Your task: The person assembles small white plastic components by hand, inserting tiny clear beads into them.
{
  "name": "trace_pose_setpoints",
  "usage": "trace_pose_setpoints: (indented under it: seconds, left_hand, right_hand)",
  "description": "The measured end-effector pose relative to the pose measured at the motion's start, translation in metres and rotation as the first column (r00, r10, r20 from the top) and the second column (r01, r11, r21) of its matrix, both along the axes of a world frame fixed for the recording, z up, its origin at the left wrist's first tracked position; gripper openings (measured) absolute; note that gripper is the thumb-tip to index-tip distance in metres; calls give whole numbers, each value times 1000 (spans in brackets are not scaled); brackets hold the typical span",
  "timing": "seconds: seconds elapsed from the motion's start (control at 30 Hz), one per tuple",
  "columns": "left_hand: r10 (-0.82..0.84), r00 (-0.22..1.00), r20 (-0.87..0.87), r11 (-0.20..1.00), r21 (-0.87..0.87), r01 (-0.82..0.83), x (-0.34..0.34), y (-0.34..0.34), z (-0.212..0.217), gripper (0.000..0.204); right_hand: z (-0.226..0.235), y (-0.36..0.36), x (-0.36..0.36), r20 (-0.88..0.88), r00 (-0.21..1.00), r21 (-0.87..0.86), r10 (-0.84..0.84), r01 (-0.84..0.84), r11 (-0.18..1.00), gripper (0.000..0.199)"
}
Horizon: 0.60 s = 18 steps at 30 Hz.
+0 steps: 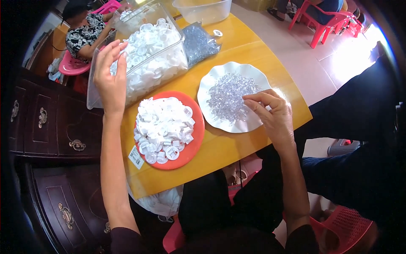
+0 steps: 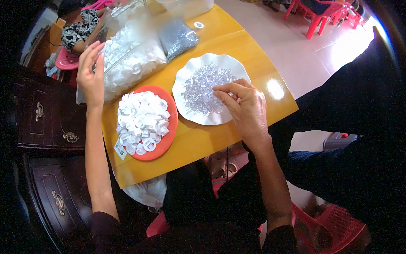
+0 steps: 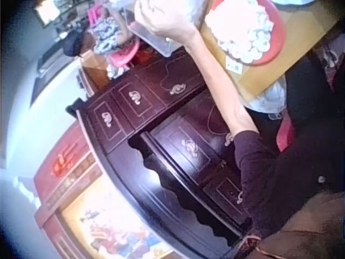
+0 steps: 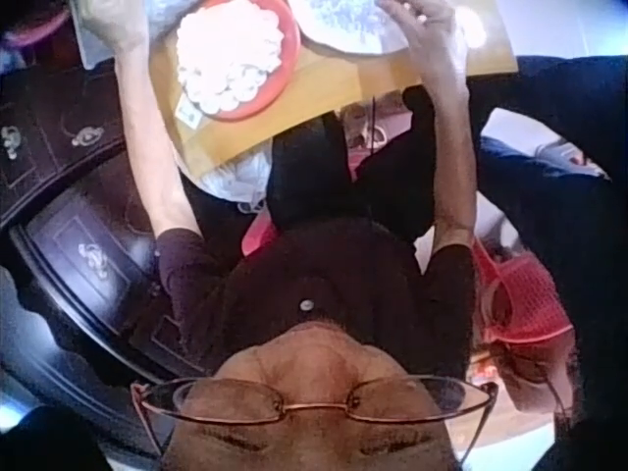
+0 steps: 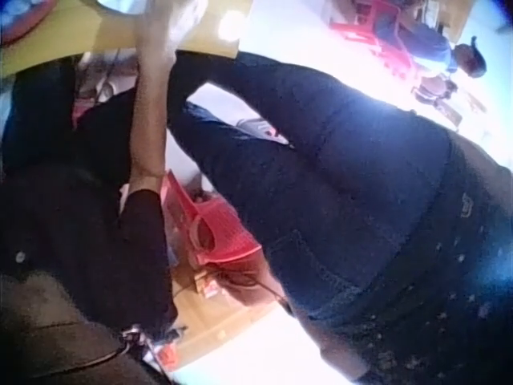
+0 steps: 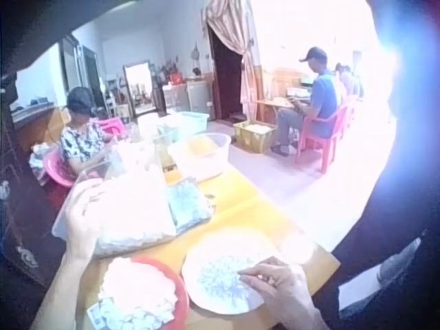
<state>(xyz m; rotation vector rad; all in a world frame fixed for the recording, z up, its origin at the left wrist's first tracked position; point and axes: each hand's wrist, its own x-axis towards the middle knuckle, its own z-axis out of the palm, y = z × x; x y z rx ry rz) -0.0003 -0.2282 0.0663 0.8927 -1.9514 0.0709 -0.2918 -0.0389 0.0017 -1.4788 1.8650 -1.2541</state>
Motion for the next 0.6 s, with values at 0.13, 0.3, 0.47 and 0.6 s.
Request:
trace_pose_setpoints:
  seconds: [0.13,0.3,0.47,0.6]
  left_hand:
    - [-195,955,-221,947,212,243,-31,91,-5,18]
    - [-280,832,-479,521,652,551,-39,185,-27,21]
    - [-100,747,-657,319,690,650,-42,212,-49,31]
    - [-74,700,-710,323,647,690,-41,229,-48,35]
  right_hand:
    - [1,10,5,529,849,105,9,-76,992,19]
    - [8,34,39,865,500,96,46,-256,962,24]
    - [-4,53,63,909,412,69,66,-304,950,22]
    - [12,72,84,798,595,114,92,-300,947,21]
